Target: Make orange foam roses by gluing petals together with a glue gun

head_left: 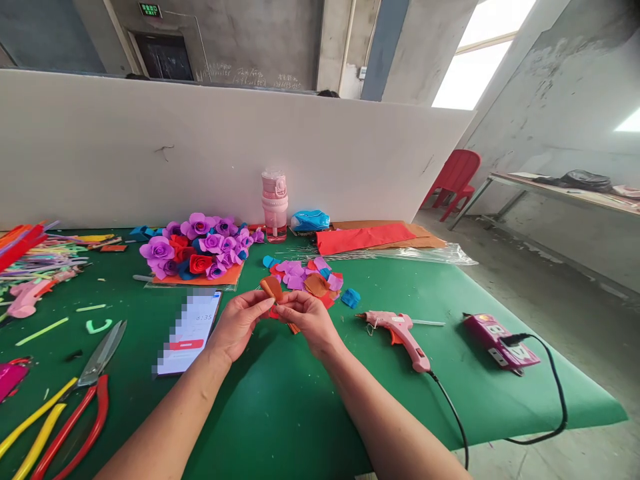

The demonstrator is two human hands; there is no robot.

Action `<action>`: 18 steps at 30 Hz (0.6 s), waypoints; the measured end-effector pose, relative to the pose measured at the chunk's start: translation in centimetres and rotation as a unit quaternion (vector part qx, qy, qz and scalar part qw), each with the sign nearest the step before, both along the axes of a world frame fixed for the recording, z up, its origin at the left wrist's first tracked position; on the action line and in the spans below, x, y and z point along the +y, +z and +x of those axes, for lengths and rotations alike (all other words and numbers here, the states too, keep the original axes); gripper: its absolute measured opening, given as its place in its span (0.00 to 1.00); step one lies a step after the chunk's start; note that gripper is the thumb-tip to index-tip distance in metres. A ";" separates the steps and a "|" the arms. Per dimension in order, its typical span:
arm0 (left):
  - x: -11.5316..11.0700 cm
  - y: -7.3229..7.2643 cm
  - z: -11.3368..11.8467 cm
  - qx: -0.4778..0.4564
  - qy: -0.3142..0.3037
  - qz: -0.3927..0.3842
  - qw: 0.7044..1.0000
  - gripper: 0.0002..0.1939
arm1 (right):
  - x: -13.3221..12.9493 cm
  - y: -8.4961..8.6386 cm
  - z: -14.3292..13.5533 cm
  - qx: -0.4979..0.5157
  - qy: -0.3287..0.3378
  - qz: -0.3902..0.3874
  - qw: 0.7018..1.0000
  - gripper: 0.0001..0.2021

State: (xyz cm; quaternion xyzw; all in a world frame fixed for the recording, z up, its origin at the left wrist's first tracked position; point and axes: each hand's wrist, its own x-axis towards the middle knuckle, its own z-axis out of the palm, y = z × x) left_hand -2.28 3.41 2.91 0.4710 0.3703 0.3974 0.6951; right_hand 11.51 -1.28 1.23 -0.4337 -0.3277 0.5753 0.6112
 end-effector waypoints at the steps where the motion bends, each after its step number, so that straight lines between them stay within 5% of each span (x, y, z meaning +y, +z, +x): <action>1: 0.0 0.0 0.0 0.001 0.005 0.005 1.000 0.10 | 0.0 -0.1 -0.1 -0.005 -0.004 0.005 1.000 0.17; 18: -0.6 0.3 0.6 0.020 0.040 0.035 0.998 0.10 | 0.3 -0.3 -0.3 -0.028 -0.046 0.001 0.999 0.15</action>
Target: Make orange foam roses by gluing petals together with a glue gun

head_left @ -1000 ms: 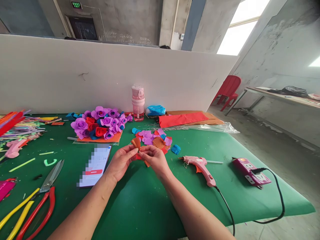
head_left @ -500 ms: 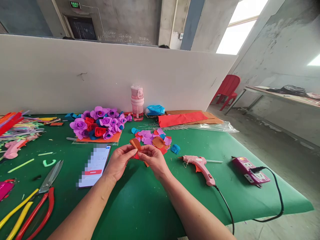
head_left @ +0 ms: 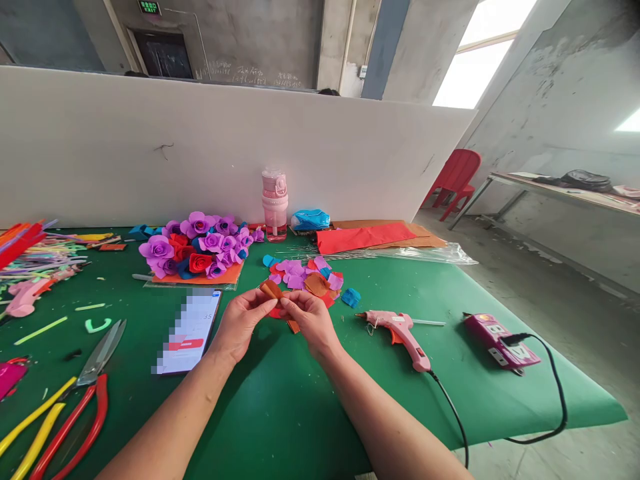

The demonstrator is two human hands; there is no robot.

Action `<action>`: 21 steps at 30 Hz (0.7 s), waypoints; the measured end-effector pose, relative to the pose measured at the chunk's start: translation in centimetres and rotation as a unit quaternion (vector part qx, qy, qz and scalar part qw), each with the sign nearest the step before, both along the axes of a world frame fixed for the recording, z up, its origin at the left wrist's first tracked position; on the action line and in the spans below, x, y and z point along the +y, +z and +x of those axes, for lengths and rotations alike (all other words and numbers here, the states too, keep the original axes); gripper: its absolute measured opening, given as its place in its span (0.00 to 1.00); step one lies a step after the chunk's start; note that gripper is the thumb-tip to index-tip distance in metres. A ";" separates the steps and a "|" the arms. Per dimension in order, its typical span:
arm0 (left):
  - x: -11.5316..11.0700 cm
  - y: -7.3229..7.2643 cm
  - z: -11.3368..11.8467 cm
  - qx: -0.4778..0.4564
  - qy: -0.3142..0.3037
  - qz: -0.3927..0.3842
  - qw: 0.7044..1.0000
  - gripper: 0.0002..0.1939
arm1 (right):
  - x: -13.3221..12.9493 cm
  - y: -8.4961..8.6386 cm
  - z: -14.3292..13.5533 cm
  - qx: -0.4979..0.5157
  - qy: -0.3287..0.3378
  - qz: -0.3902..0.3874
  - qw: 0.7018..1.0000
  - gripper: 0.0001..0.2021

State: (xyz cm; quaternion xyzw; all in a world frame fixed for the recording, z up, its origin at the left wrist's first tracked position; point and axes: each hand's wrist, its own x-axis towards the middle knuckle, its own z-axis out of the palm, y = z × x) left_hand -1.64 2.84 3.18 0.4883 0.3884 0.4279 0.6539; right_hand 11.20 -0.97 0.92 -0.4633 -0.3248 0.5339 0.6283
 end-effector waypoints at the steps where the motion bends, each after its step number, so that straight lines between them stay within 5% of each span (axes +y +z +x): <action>1: 0.0 0.0 0.0 0.002 0.001 0.001 1.000 0.10 | 0.0 0.0 0.0 -0.003 -0.005 0.003 1.000 0.15; 13: 0.1 -0.5 0.0 0.001 0.018 0.016 1.000 0.14 | -0.3 0.1 -0.5 -0.128 -0.027 0.054 0.990 0.10; 21: 1.6 0.5 -2.1 0.021 -0.030 0.018 0.999 0.14 | -0.1 -0.1 0.4 -0.179 -0.021 0.059 0.982 0.07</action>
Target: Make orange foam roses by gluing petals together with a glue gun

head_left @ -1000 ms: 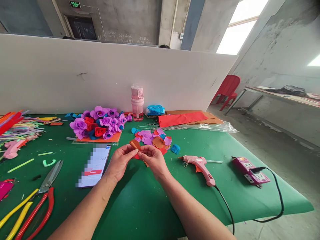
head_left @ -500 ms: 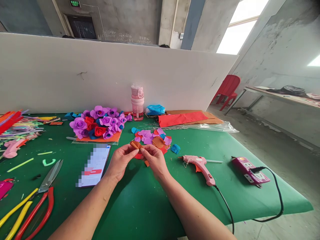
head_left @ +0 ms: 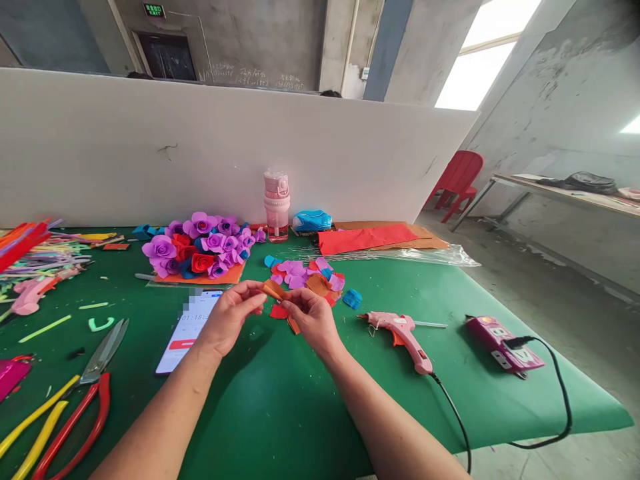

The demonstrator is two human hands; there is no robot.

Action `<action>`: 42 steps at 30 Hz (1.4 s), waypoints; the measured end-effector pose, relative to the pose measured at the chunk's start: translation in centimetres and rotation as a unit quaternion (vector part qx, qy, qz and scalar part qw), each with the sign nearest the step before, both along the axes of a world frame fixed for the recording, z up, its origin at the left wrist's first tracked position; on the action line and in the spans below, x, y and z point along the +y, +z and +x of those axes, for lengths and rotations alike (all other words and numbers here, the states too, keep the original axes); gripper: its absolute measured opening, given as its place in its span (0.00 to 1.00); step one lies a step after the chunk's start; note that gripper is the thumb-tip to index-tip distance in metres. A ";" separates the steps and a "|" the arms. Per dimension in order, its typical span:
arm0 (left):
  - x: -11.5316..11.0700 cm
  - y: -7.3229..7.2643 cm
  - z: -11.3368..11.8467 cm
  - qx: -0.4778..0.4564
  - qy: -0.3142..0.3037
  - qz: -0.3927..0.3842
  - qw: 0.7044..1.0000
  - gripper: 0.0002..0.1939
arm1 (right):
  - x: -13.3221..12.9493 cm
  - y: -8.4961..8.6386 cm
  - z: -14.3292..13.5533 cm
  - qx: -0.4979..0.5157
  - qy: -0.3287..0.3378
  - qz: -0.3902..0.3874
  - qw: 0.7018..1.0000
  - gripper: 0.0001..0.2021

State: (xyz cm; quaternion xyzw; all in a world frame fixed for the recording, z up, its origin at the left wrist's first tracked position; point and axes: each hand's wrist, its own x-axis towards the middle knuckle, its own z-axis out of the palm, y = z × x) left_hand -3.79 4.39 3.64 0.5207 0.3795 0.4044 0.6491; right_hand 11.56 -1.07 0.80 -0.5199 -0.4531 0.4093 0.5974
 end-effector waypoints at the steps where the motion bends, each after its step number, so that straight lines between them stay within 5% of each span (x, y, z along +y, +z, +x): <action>1: 0.3 0.1 -0.4 -0.001 0.009 0.001 1.000 0.14 | 0.0 -0.1 0.1 -0.018 0.004 0.000 1.000 0.07; 20: 0.7 0.7 -1.5 0.044 -0.035 -0.033 0.998 0.15 | -0.3 0.3 0.6 -0.127 0.017 0.010 0.992 0.07; 31: 0.3 1.0 -0.8 0.066 0.008 0.013 0.998 0.10 | -0.4 0.3 0.3 -0.133 -0.003 0.006 0.991 0.08; 37: 0.4 0.1 -0.5 -0.004 0.027 -0.028 0.999 0.13 | 0.1 0.2 0.3 0.019 0.019 -0.022 0.999 0.09; 42: -0.6 -0.1 0.7 0.037 -0.062 -0.001 0.997 0.11 | 0.0 0.6 0.3 0.125 0.057 -0.061 0.989 0.15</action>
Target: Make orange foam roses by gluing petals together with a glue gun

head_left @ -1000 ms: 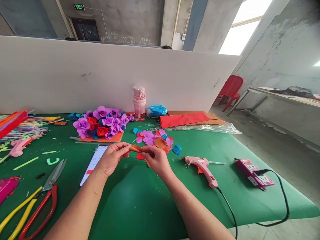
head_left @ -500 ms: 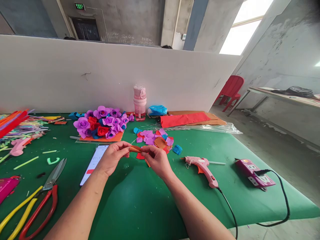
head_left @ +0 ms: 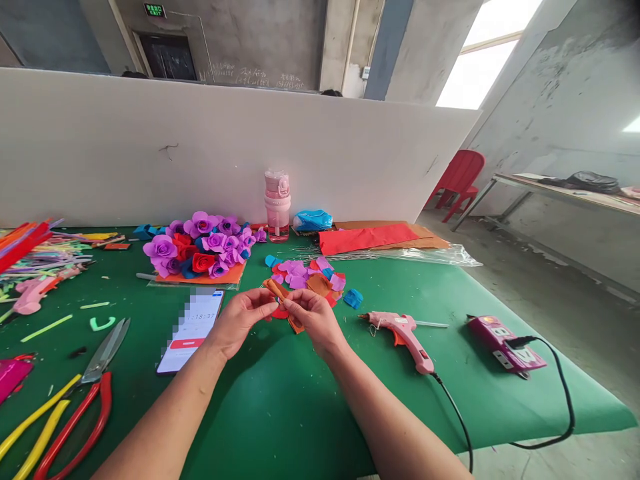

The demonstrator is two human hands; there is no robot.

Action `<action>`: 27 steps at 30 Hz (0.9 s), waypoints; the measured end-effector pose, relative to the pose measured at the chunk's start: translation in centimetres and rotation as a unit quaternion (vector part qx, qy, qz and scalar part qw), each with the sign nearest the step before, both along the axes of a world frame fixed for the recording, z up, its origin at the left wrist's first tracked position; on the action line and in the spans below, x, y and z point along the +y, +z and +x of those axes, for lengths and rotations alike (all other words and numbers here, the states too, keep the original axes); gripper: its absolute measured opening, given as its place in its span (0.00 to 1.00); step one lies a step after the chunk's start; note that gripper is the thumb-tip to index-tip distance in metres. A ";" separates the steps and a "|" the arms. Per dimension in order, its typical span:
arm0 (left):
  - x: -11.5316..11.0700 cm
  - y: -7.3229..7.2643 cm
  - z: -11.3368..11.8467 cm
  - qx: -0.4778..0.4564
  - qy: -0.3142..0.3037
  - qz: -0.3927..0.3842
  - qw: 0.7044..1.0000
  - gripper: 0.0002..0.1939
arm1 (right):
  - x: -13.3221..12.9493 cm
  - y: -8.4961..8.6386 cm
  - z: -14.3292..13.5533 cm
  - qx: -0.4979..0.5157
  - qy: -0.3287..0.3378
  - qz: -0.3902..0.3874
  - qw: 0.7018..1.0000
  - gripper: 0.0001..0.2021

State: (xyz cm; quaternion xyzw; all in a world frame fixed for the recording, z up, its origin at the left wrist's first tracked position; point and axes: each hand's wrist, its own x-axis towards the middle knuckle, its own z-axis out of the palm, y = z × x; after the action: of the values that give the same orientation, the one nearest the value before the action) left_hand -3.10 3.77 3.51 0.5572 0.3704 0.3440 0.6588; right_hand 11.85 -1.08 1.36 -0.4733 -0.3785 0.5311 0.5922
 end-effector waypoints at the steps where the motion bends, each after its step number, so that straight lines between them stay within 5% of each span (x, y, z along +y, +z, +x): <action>1: -0.2 0.0 0.2 -0.002 -0.009 0.005 1.000 0.10 | 0.0 0.1 0.0 0.010 0.004 -0.001 1.000 0.15; 17: 0.1 -1.1 0.5 -0.040 0.057 0.004 0.998 0.10 | -0.2 -0.1 -0.6 -0.002 0.030 0.005 1.000 0.16; 27: -0.2 -0.4 0.4 -0.083 0.007 -0.025 0.996 0.10 | -0.6 0.1 -0.3 0.105 0.113 -0.025 0.988 0.16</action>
State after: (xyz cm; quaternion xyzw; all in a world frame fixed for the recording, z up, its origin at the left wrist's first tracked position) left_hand -2.67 3.56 3.15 0.5079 0.3267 0.3842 0.6983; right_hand 11.56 -1.68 1.50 -0.3839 -0.3514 0.6508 0.5527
